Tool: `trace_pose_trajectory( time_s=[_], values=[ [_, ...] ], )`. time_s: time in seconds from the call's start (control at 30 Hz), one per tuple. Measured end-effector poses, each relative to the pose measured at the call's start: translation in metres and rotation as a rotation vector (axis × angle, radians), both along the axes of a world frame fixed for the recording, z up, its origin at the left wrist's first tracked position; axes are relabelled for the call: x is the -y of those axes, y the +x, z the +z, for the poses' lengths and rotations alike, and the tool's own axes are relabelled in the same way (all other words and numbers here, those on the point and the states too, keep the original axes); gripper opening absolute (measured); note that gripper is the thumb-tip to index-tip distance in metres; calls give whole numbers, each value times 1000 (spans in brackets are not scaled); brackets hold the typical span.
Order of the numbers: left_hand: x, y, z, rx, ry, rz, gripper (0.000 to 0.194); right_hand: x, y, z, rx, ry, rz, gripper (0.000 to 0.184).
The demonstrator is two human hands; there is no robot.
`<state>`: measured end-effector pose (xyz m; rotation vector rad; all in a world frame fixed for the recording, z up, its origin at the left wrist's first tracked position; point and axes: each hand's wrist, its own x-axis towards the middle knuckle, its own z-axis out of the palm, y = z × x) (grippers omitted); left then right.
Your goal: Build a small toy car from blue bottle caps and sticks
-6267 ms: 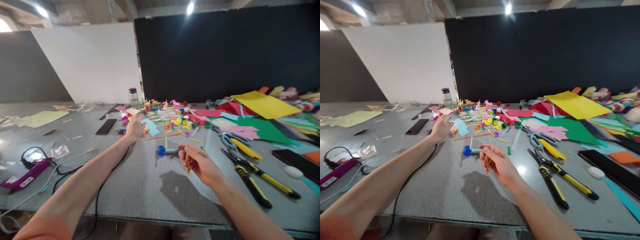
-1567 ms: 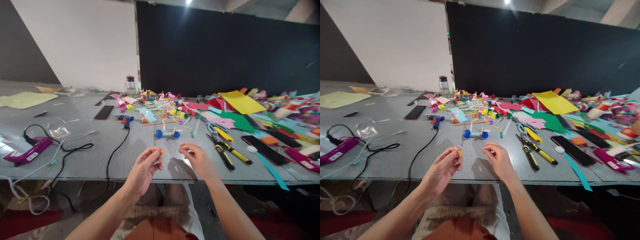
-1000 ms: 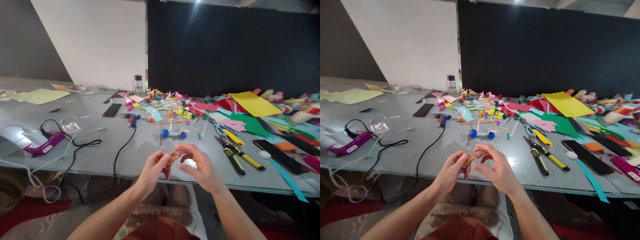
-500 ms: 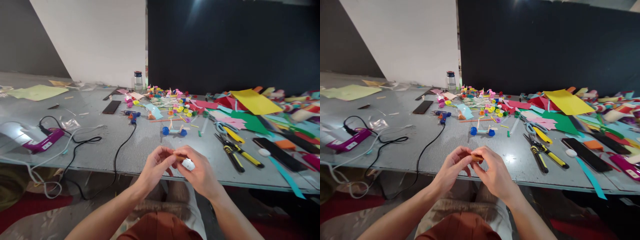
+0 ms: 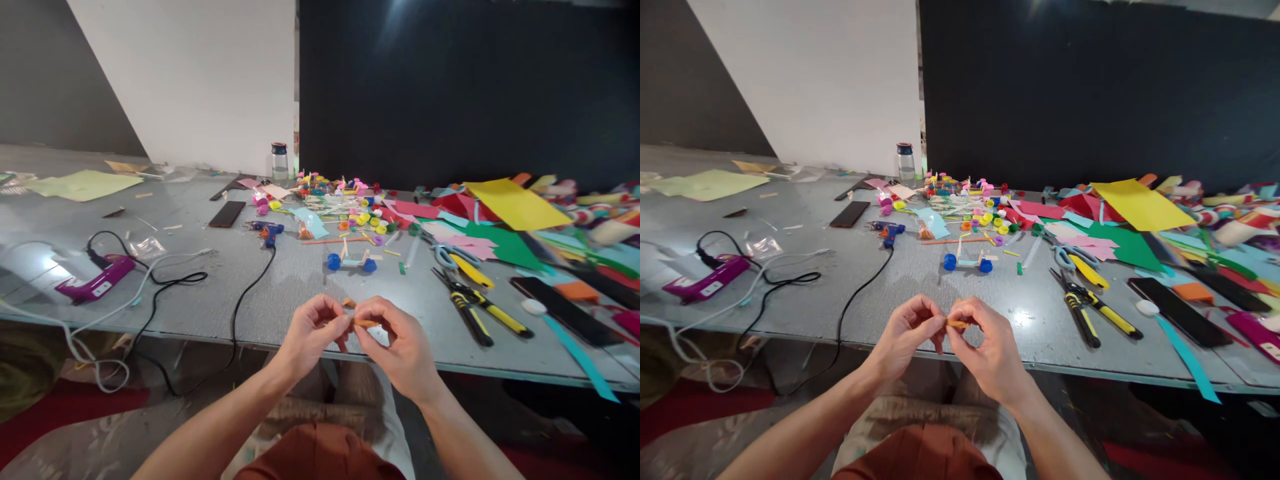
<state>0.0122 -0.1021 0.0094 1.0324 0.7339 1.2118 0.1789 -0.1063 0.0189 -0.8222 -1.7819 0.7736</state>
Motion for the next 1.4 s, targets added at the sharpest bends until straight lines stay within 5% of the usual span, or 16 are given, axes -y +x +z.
trace_pose_trajectory(
  time_s=[0.2,0.33,0.5,0.73,0.93,1.23,1.4],
  values=[
    [-11,-7,-6,168,-110,176,22,-4,14,-10,-279,-31,-186,11],
    [-15,-10,-9,269,-227,153,22,-10,22,-11,-334,-48,-263,7],
    [-13,-5,-6,404,-344,19,12,-15,21,-12,-208,-110,-191,8],
    [-13,-5,-6,416,-316,91,12,-35,21,-20,-1,-160,-124,19],
    [-17,-11,-4,487,-348,84,19,-45,20,-21,-151,-309,-74,16],
    [-25,-11,-3,419,-355,87,4,-49,18,-29,-382,-524,50,11],
    [-23,-3,-1,353,-361,72,39,-46,11,-28,-508,-507,108,10]
  ],
)
